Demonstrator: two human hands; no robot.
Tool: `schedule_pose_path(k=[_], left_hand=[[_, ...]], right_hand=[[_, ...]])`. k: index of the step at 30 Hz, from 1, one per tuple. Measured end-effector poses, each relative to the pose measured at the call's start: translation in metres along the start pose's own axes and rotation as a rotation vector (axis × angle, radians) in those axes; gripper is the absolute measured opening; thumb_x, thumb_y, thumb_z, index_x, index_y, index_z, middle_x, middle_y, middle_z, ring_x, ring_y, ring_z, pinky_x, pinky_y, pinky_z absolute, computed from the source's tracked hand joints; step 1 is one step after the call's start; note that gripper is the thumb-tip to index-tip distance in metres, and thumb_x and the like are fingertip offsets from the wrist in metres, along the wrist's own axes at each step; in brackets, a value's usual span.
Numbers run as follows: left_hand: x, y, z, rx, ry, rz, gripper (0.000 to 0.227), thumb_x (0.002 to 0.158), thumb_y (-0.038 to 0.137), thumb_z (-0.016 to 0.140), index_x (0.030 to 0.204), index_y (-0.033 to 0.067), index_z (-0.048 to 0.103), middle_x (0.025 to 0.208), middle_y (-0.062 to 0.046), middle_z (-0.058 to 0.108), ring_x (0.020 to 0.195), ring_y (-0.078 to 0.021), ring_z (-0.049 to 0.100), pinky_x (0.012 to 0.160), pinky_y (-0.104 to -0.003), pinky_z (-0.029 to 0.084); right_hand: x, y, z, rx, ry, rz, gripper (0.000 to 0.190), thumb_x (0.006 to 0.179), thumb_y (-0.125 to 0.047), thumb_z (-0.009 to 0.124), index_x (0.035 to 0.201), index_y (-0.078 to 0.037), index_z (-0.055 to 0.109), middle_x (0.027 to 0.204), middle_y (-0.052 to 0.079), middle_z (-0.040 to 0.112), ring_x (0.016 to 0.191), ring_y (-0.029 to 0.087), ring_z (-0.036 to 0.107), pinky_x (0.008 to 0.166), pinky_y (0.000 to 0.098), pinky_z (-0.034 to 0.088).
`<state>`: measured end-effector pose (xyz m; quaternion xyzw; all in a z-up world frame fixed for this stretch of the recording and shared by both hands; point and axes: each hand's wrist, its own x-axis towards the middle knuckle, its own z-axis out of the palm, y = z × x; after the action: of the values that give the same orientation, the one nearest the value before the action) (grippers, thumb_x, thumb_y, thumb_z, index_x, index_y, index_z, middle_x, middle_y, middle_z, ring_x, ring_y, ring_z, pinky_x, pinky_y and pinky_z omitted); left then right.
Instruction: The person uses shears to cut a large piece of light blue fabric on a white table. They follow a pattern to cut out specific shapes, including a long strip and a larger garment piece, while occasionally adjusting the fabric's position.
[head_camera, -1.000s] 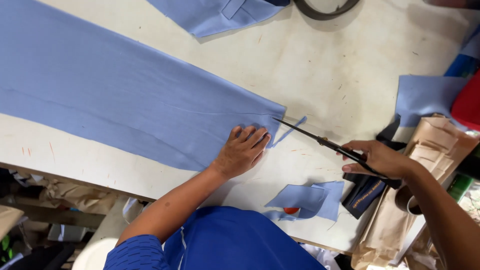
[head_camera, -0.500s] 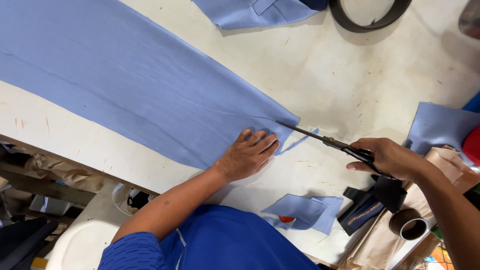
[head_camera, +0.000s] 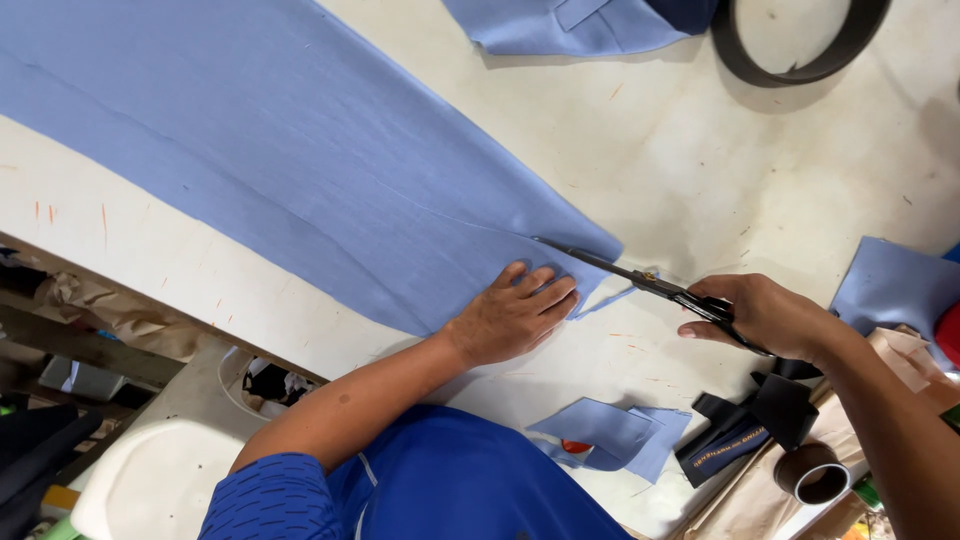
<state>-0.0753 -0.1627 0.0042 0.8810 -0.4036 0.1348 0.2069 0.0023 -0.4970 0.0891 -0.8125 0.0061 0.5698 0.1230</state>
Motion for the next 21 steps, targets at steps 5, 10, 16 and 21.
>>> schedule_pose_path(k=[5, 10, 16, 21], left_hand=[[-0.002, -0.001, 0.0, -0.004, 0.036, -0.014, 0.019, 0.098, 0.018, 0.076, 0.116, 0.0136, 0.071, 0.127, -0.001, 0.06, 0.109, -0.0214, 0.057, 0.096, -0.041, 0.046], [-0.009, 0.001, 0.009, -0.045, 0.029, -0.03, 0.022, 0.099, 0.022, 0.075, 0.119, 0.014, 0.072, 0.135, -0.001, 0.064, 0.119, -0.0232, 0.062, 0.097, -0.044, 0.052], [-0.008, -0.002, 0.002, -0.034, 0.056, -0.048, 0.02, 0.095, 0.021, 0.077, 0.114, 0.0149, 0.072, 0.127, 0.001, 0.061, 0.111, -0.0199, 0.058, 0.097, -0.04, 0.044], [-0.014, -0.004, 0.008, -0.124, -0.006, -0.054, 0.034, 0.091, 0.025, 0.08, 0.12, 0.0124, 0.069, 0.138, -0.003, 0.062, 0.123, -0.0248, 0.059, 0.101, -0.045, 0.05]], right_hand=[[-0.007, -0.017, -0.008, -0.028, -0.015, 0.059, 0.049, 0.08, -0.049, 0.088, 0.119, -0.022, 0.078, 0.098, -0.002, 0.081, 0.09, 0.014, 0.067, 0.085, 0.0273, 0.052], [-0.005, -0.05, -0.008, -0.111, 0.021, 0.004, 0.06, 0.078, -0.057, 0.084, 0.127, -0.025, 0.072, 0.114, -0.007, 0.078, 0.098, 0.016, 0.071, 0.09, 0.0305, 0.051], [0.002, -0.062, -0.006, -0.05, 0.052, 0.063, 0.034, 0.085, -0.044, 0.088, 0.105, -0.018, 0.079, 0.083, 0.001, 0.071, 0.076, 0.016, 0.056, 0.074, 0.03, 0.048], [-0.013, -0.106, -0.016, -0.115, -0.008, 0.076, 0.054, 0.078, -0.053, 0.087, 0.123, -0.025, 0.075, 0.103, -0.005, 0.077, 0.088, 0.017, 0.067, 0.083, 0.0296, 0.05]])
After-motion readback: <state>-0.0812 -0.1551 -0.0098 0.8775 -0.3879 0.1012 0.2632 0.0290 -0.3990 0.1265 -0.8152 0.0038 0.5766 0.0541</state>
